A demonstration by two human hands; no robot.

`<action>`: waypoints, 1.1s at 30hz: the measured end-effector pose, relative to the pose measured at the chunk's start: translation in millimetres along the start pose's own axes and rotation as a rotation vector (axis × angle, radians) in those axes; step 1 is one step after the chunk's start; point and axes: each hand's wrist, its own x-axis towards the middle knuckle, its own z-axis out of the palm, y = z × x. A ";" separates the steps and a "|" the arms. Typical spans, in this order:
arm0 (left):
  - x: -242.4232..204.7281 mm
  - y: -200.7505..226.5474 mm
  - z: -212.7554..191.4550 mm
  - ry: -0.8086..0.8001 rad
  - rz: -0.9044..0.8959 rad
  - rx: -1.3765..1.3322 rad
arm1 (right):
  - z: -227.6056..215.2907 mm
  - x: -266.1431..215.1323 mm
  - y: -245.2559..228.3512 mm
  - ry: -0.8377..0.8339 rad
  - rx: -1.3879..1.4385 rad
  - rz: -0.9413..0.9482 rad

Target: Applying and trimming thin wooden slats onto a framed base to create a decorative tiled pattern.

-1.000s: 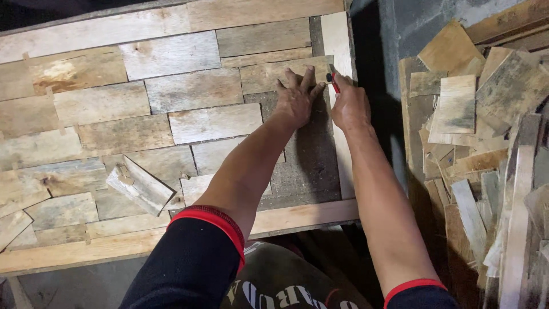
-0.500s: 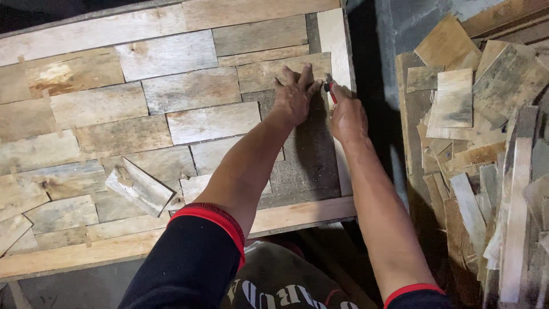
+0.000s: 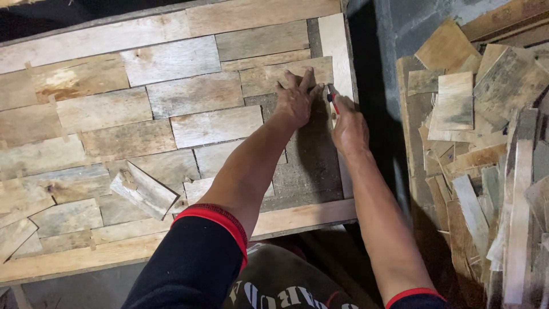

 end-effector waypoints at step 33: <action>-0.1 -1.4 -12.0 -0.074 -0.018 -0.025 | 22.3 49.8 -1.1 0.110 0.024 -0.013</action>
